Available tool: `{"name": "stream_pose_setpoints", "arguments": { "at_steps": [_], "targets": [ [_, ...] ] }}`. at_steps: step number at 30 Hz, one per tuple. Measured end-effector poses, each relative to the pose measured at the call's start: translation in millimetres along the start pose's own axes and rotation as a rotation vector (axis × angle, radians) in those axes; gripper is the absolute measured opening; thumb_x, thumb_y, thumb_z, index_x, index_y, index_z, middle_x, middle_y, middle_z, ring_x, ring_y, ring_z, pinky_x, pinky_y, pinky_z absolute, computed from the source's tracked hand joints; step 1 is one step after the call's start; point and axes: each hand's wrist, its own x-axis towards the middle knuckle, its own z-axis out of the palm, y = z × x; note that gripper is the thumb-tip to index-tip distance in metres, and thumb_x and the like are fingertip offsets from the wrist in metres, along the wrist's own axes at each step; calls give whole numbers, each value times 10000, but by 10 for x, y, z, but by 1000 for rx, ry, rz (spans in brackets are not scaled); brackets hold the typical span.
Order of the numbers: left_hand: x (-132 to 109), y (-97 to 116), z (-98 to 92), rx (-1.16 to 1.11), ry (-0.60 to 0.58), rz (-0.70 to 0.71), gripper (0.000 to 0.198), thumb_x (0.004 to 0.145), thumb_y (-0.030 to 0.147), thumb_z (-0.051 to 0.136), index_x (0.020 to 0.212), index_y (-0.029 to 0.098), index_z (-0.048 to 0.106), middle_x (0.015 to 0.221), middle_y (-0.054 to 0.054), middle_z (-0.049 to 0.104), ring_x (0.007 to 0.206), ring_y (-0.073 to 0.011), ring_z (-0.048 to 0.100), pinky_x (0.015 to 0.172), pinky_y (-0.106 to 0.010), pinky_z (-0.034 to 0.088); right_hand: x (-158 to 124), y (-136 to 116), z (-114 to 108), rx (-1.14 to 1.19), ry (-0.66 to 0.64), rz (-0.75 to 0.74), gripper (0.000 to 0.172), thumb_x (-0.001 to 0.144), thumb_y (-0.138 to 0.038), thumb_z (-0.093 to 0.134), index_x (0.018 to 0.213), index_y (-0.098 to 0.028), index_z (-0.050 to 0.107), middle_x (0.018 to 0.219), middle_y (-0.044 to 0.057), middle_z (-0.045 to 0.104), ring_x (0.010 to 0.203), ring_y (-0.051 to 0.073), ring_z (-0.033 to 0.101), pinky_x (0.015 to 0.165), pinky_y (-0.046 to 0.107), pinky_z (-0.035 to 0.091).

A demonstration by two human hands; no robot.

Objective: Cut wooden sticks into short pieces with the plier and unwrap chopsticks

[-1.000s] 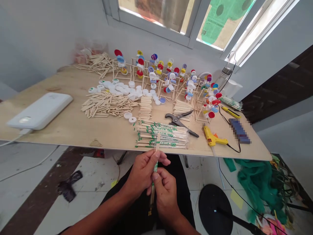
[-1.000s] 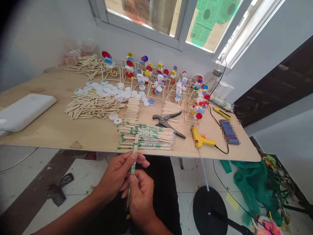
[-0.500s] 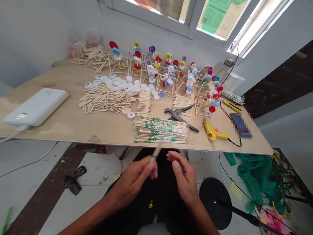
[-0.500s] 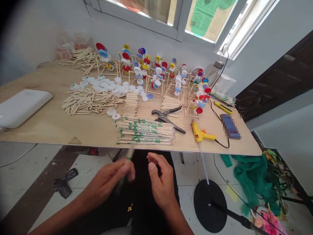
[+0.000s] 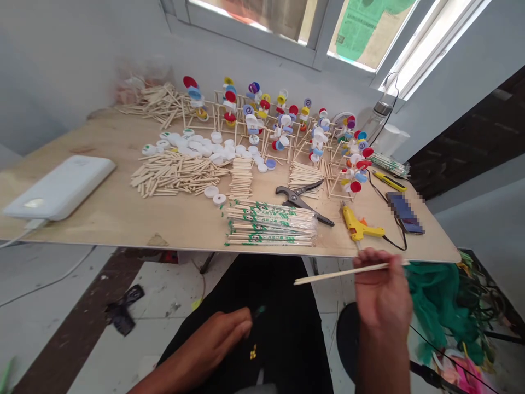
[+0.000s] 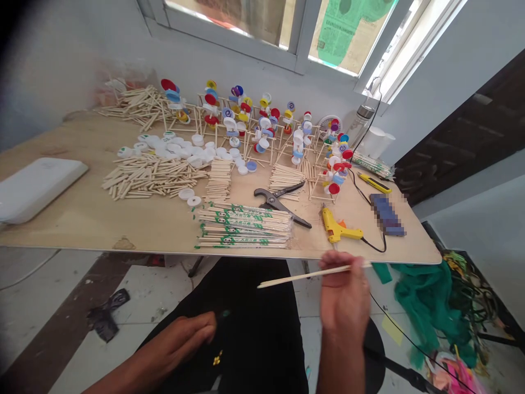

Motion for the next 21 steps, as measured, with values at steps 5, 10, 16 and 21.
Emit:
{"name": "stream_pose_setpoints", "arguments": {
  "at_steps": [5,10,16,21],
  "targets": [
    [48,41,-487,184,474,105,254,807,492,564,807,247,631,702,22,655,627,-176,576,592,-236,424,66,-30,-31,10,-22,54,251,784,-456,712,764,-212,654,627,-47,574,455,62,443,451,205,363],
    [583,554,-1037,599,736,293,249,820,322,491,912,252,712,766,6,721,557,-171,584,622,-267,439,-141,317,208,-5,-105,288,264,779,-442,716,760,-185,662,554,-53,535,380,32,313,402,191,248],
    [1412,985,-1264,1152,403,211,252,843,224,466,852,220,718,908,-62,703,831,-231,655,580,-275,384,-218,442,239,13,-125,381,270,777,-435,728,762,-172,669,545,-51,548,375,18,292,391,172,221],
    [1656,1007,-1250,1213,267,218,163,800,195,539,720,199,681,836,-57,697,769,-219,649,549,-263,346,-223,523,229,25,-161,440,248,780,-413,733,775,-173,671,559,-48,560,378,16,272,384,167,208]
  ]
}}
